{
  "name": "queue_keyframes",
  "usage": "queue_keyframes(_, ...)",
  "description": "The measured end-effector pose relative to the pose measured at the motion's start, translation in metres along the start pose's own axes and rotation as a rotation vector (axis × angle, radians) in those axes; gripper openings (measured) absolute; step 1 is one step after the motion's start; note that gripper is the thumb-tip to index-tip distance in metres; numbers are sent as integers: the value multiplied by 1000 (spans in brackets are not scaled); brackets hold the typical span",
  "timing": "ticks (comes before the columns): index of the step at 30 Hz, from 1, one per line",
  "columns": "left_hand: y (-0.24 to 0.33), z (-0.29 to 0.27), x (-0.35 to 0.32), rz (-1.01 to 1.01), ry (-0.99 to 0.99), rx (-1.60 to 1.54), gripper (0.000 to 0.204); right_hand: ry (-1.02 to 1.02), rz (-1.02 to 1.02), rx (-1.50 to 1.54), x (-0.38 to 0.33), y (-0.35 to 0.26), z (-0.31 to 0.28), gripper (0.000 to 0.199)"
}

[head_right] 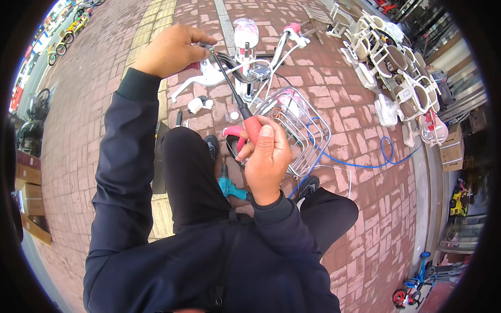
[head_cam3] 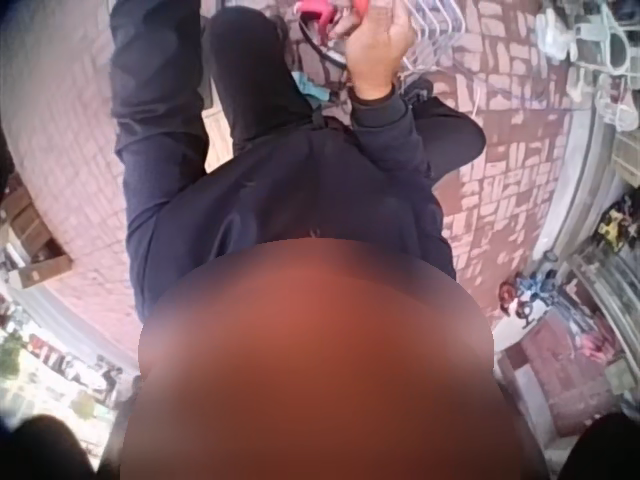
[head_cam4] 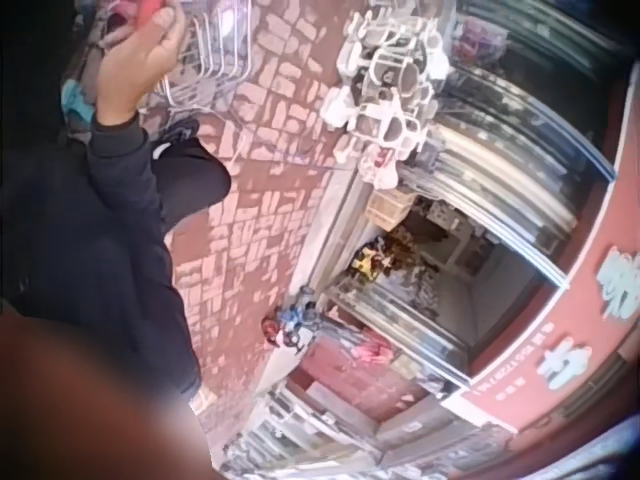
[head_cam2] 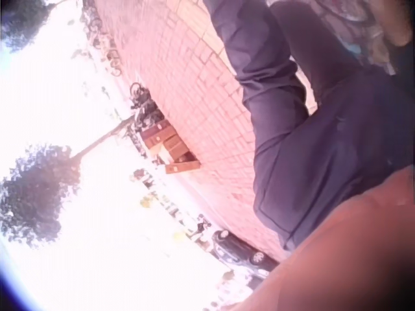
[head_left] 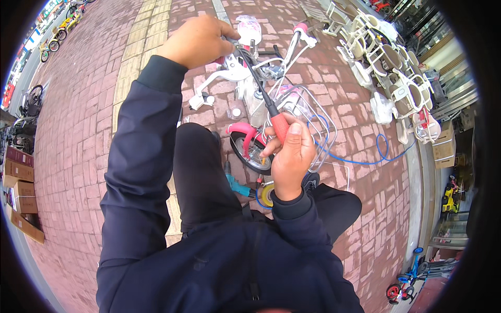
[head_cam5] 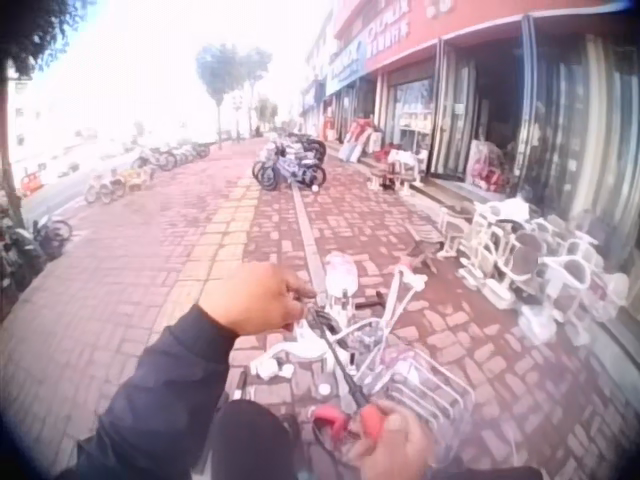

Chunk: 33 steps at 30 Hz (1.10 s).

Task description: The person assembles a child's bicycle by attaching the front basket, installing the handlebar bell, and mounting the brake lever assembly. They use a screwdriver and wrench to secure components and remove protective plastic from the bell.

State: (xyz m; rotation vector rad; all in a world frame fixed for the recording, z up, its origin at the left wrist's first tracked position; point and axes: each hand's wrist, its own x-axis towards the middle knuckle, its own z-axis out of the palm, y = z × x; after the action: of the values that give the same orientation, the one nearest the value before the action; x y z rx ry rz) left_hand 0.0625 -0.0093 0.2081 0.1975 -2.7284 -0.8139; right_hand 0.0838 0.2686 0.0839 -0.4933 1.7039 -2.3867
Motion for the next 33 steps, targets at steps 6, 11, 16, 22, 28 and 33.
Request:
queue_keyframes(6, 4, -6, -1, 26, -3, -28, 29, -12, -230, -191, -6, 3, 12, 38)
queue_keyframes(11, 6, -8, -3, 9, 9, -19, 29, -24, -59, -59, -10, -2, 9, 40)
queue_keyframes(16, 9, -9, -4, -12, 0, -5, 29, 4, -310, -206, -5, 2, 15, 37)
queue_keyframes(22, 10, -9, -5, 14, 2, -51, 30, 30, 16, 43, 0, -10, 2, 31)
queue_keyframes(28, 7, -12, -4, -62, -28, -125, 31, -7, -418, -519, 0, -16, 5, 31)
queue_keyframes(33, 5, -10, -4, 47, 27, -59, 32, -15, -803, -875, -10, -14, 17, 36)
